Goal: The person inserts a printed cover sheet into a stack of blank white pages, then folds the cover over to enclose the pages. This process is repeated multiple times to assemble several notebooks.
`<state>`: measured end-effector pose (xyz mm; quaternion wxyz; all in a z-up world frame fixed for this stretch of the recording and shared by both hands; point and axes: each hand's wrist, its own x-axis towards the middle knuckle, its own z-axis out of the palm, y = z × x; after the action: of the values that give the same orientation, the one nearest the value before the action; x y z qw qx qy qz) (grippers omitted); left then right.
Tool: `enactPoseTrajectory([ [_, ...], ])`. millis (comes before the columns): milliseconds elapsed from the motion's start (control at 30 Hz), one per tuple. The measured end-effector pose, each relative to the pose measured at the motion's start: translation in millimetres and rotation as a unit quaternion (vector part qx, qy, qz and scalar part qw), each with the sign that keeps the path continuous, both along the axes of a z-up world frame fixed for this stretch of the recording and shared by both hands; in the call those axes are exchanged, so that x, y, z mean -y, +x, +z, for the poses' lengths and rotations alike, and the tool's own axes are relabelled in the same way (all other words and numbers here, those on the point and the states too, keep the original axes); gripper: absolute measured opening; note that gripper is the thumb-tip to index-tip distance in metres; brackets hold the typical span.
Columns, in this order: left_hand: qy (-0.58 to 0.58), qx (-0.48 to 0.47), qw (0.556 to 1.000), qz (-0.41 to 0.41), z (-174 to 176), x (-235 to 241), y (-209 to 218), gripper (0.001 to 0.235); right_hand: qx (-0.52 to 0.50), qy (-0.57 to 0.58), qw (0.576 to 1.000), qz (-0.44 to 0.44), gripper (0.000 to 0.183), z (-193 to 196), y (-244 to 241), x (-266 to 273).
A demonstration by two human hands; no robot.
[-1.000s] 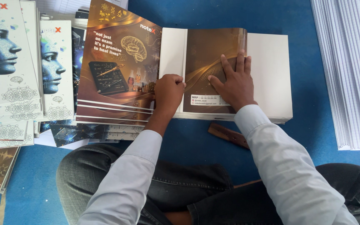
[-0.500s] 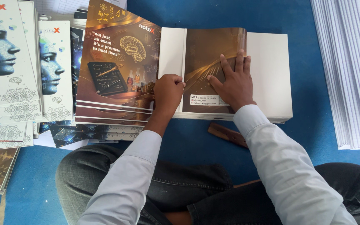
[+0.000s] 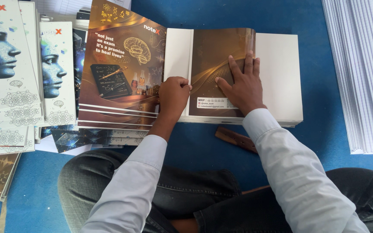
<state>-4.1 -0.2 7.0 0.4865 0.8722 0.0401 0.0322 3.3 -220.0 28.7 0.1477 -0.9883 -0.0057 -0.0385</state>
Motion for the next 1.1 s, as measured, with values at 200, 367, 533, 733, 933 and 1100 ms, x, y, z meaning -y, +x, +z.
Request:
enactPoseTrajectory([
  [200,-0.005,0.010,1.000,0.006,3,0,-1,0.013,-0.001,0.003,1.000,-0.003,0.080,-1,0,1],
  [367,0.006,0.038,0.999,0.006,4,1,-2,0.012,0.007,-0.008,1.000,0.000,0.080,-3,2,0],
  [533,0.039,0.039,0.998,0.002,1,3,-5,0.009,-0.001,-0.034,0.999,-0.005,0.081,-6,1,-3],
  [733,0.103,0.091,0.990,0.007,-5,7,-5,0.011,0.001,-0.044,0.999,-0.001,0.079,-11,-1,-5],
  [933,0.161,0.041,0.985,-0.040,8,14,-7,0.036,0.018,-0.047,0.999,-0.001,0.079,-23,-5,-4],
  [1100,0.272,0.016,0.955,-0.115,21,23,-2,0.021,0.007,-0.043,0.999,-0.003,0.080,-28,-4,-2],
])
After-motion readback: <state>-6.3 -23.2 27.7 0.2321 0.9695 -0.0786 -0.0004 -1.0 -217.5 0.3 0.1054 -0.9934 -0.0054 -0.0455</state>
